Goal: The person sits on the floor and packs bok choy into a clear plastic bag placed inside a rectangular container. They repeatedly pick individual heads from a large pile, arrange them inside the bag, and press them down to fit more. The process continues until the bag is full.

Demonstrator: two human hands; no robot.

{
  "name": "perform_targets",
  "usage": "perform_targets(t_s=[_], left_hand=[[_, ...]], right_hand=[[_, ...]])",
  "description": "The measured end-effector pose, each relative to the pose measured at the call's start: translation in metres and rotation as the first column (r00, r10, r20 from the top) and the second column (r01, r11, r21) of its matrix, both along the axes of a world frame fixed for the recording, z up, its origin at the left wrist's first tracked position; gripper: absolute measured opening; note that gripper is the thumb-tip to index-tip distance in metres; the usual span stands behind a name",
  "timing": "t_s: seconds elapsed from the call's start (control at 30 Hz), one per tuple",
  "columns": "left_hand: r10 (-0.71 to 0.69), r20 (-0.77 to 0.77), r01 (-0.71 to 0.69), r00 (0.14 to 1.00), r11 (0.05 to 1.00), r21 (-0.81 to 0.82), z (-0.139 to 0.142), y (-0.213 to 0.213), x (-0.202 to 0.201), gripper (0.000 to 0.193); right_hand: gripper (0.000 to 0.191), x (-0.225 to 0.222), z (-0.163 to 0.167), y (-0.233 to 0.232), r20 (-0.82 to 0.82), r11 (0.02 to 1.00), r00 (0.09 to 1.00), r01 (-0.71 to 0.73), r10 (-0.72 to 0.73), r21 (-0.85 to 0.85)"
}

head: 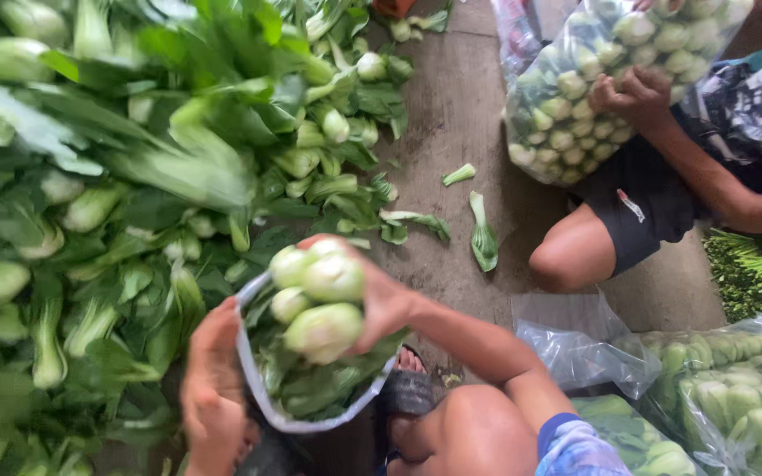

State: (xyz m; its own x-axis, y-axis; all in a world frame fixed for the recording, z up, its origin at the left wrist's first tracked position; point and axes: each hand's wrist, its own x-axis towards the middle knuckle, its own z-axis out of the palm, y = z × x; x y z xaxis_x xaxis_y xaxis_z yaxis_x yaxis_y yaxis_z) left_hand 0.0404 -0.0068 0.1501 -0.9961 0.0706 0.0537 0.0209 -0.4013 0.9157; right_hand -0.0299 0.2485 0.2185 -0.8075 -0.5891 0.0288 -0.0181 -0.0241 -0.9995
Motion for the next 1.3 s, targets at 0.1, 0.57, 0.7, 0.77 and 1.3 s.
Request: perform_targets(t_s=[0.1,0.57,0.7,0.77,1.3], left_hand=[[0.295,0.161,-0.259,0.942,0.942,-0.213,-0.024,-0.029,0.008,0.062],[-0.125,0.536,0.143,0.835,0.990,0.007,-0.129,-0.021,0.079,0.039],[-0.246,0.494,0.277,0.834,0.961,0.011,-0.105,-0.022,0.072,0.032],[-0.355,0.521,0.337,0.776,0.932,0.132,-0.097,-0.025,0.072,0.028],[-0.501,0.662,0.396,0.557,0.861,0.319,-0.067,-0.034,0.080,0.032]], right_hand=[[0.129,-0.002,0.032,0.027,-0.061,0.990,0.998,0.033,-0.025,0.135],[0.118,0.002,-0.022,-0.052,-0.037,0.464,0.885,-0.208,0.465,0.861],[0.115,0.011,-0.048,-0.069,-0.129,0.531,0.833,-0.216,0.537,0.820],[0.115,0.015,-0.051,-0.071,-0.135,0.556,0.841,-0.218,0.524,0.802],[0.115,0.056,-0.071,-0.078,-0.117,0.500,0.818,-0.225,0.563,0.836]])
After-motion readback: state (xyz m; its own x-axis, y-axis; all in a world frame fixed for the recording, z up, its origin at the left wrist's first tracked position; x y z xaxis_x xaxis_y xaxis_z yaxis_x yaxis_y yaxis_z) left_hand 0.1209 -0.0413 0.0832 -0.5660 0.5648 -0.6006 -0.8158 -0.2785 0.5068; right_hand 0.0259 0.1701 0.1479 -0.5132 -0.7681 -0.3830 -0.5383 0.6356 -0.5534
